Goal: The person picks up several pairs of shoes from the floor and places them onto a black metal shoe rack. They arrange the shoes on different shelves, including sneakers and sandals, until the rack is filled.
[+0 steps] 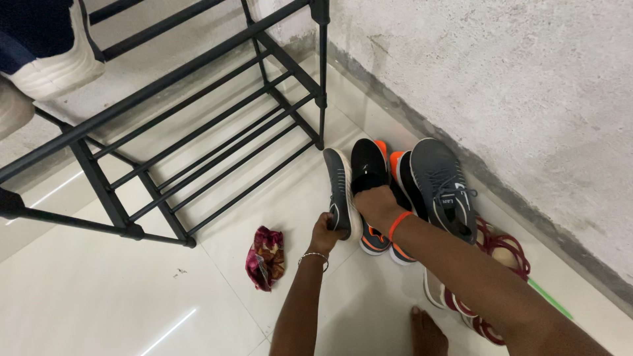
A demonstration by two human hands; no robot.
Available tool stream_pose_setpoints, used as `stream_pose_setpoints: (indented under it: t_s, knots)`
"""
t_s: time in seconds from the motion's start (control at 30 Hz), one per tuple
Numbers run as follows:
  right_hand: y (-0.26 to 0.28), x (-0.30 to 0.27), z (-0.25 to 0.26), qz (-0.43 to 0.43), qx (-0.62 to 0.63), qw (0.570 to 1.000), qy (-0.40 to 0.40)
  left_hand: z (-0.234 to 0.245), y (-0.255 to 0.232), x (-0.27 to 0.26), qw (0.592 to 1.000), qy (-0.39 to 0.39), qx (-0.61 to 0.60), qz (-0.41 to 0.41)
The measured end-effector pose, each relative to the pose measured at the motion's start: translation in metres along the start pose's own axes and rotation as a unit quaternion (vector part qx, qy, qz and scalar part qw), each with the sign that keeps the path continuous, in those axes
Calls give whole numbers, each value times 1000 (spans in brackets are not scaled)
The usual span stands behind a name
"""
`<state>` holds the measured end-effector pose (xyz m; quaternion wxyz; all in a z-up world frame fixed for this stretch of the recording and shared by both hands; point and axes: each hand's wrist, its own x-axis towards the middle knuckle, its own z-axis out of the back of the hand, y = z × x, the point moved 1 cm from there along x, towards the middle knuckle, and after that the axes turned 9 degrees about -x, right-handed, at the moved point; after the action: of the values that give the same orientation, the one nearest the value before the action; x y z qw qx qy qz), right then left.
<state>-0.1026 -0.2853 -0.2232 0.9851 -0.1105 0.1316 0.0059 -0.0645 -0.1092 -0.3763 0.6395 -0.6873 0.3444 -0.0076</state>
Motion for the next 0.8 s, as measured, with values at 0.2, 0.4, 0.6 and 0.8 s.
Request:
stream_pose_setpoints:
  t_s: [0.2,0.4,0.6,0.8]
  knots:
    - [4,0,0,-97,24,994,43,-10,-23,-15,972,-79,185,-119]
    - [-7,-11,2,-95,21,993,73,-12,-21,-16,946,-44,268,-177]
    - [-13,-15,7,-91,7,993,77,-24,-66,-67,915,-7,370,-160]
    - [-27,-26,20,-45,61,995,66,-43,-90,-78,907,-58,337,-245]
